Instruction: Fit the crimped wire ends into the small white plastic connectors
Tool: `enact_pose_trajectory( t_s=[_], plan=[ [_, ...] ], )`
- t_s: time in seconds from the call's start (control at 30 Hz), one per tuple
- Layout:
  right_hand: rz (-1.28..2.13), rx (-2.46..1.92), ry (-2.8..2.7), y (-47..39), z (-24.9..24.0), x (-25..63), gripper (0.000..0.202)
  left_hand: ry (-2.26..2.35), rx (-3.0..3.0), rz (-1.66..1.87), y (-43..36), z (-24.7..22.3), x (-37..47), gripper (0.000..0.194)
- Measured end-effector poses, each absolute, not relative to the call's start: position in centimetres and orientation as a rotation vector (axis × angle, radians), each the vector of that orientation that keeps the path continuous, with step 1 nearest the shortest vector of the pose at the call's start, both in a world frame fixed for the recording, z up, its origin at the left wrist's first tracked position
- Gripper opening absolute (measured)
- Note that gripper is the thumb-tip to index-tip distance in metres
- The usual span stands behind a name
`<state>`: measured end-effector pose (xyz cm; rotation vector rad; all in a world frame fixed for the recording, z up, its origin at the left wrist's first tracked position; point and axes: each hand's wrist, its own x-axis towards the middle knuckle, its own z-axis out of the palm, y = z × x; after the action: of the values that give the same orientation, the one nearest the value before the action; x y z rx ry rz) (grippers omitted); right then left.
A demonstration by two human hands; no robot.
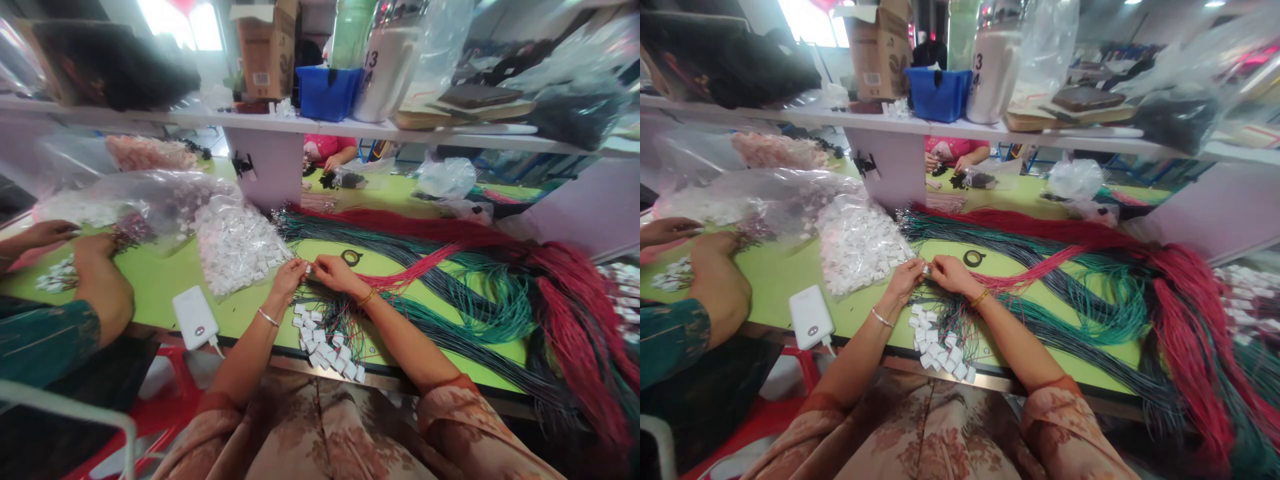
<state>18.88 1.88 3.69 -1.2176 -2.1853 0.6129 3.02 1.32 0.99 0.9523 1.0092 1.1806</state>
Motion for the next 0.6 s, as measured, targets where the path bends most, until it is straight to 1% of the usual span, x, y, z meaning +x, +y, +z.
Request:
enact_pose_trajectory(
  t_s=[0.1,0.17,0.23,0.27,0.33,0.4,0.47,0.53,0.6],
  plan=[
    [0.737,-1.196,-2.126,2.4,3.4,19.2,0.025,1.058,1.029,1.185,0.9,1.3,3.3,0.028],
    [0.943,-1.161,-2.036,3.0,3.2,19.8,0.027,1.135,1.156,1.27,0.1,2.1,3.6,0.023],
    [1.151,-1.162,-1.926,3.6,3.0,20.4,0.031,1.146,1.407,1.382,-1.2,3.3,4.2,0.016],
    [1.225,-1.177,-1.911,3.8,2.9,20.7,0.032,1.08,1.583,1.392,-2.1,3.9,4.6,0.013],
    [1.268,-1.21,-2.002,4.1,2.6,20.9,0.032,0.742,1.977,1.187,-4.1,4.9,5.8,0.012],
    [1.18,-1.231,-2.172,3.9,2.3,20.6,0.029,0.332,2.283,0.936,-6.1,5.2,7.3,0.014],
    [0.987,-1.285,-2.288,3.5,2.0,19.8,0.023,0.045,2.529,0.714,-7.8,4.9,8.9,0.016],
    [0.763,-1.36,-2.357,2.8,1.6,18.8,0.016,-0.1,2.642,0.551,-8.7,4.3,10.0,0.013],
    [0.587,-1.436,-2.377,2.2,1.2,18.1,0.01,-0.105,2.605,0.536,-8.6,3.8,10.1,0.015]
  ],
)
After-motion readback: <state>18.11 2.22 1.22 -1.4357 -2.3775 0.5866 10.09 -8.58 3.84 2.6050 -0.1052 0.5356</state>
